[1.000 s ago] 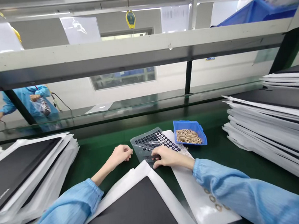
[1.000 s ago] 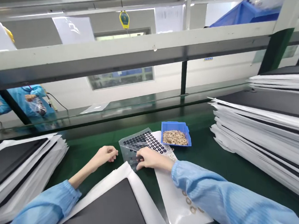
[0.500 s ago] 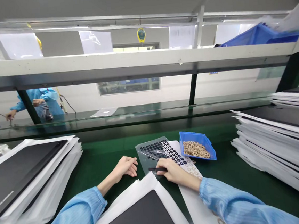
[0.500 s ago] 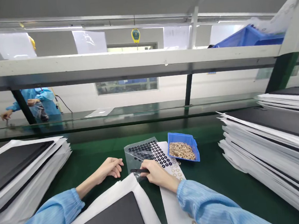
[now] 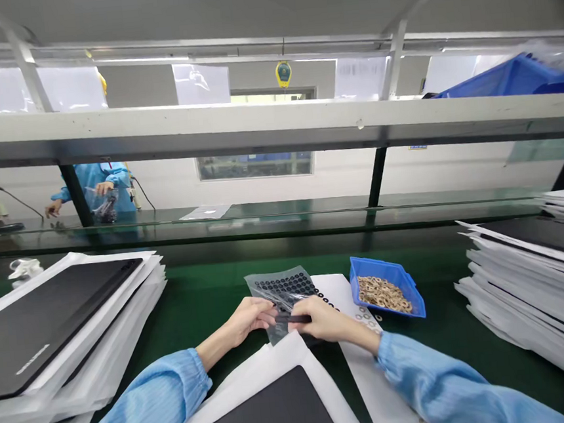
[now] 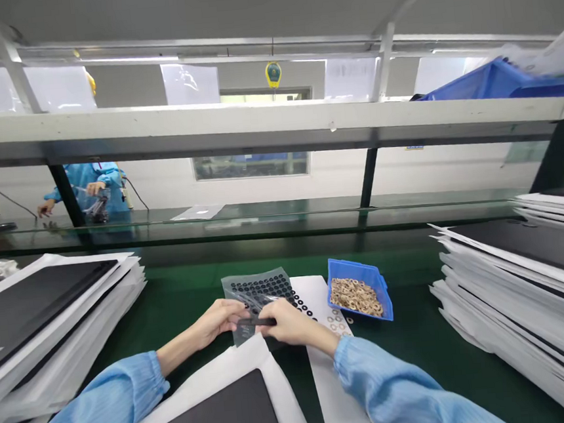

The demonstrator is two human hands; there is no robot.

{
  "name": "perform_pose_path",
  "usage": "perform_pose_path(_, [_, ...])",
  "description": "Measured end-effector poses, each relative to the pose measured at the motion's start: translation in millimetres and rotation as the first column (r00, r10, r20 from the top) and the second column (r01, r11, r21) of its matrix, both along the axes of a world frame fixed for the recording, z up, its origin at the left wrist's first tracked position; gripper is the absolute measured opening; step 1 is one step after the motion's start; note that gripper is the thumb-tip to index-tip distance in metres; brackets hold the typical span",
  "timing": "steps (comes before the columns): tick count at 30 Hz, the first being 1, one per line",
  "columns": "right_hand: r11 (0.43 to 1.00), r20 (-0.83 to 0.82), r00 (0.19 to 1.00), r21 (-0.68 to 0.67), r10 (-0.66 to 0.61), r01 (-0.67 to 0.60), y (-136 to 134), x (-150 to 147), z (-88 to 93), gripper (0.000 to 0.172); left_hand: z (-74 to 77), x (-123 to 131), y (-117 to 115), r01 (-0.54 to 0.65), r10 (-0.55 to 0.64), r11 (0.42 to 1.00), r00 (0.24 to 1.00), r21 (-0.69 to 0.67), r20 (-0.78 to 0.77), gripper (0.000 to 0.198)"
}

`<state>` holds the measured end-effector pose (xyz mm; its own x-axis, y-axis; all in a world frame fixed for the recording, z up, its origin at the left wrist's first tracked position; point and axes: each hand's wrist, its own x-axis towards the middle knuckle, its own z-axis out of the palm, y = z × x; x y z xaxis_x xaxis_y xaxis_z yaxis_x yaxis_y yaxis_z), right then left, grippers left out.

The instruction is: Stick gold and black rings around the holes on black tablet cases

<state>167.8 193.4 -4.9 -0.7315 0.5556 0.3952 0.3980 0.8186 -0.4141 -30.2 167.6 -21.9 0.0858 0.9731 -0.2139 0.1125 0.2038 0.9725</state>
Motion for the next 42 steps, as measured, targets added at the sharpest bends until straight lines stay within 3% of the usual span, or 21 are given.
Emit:
perform_pose_path(6, [0.991,-0.025,0.993,-0.06,-0.119,0.117,34,-28,6.5,0.024,-4.1,-1,2,0.008,-0.008,1.0,1.0,-0.014,0.007,0.021])
perform_pose_path(11, [0.988,0.03,0.994,-0.11,-0.108,0.111,38,-34,-4.6,0.023,-6.0,-4,3,0.032,-0.032,0.999,0.999,-0.017,0.013,0.02])
perform_pose_path(17, [0.972,-0.008,0.973,-0.036,-0.231,0.23,41,-35,-14.9,0.022,-7.7,-4,4,0.013,-0.012,0.999,1.0,-0.034,0.02,0.021])
perform_pose_path(25, [0.999,0.043,0.998,-0.008,-0.044,0.044,33,-35,-9.4,0.018,-3.1,-1,1,-0.028,0.031,0.999,0.997,-0.034,0.075,0.024])
perform_pose_path(42, [0.951,0.085,0.982,-0.248,-0.167,0.183,31,-40,-16.7,0.023,-8.6,-1,4,-0.001,0.001,1.0,0.999,-0.018,0.034,0.023])
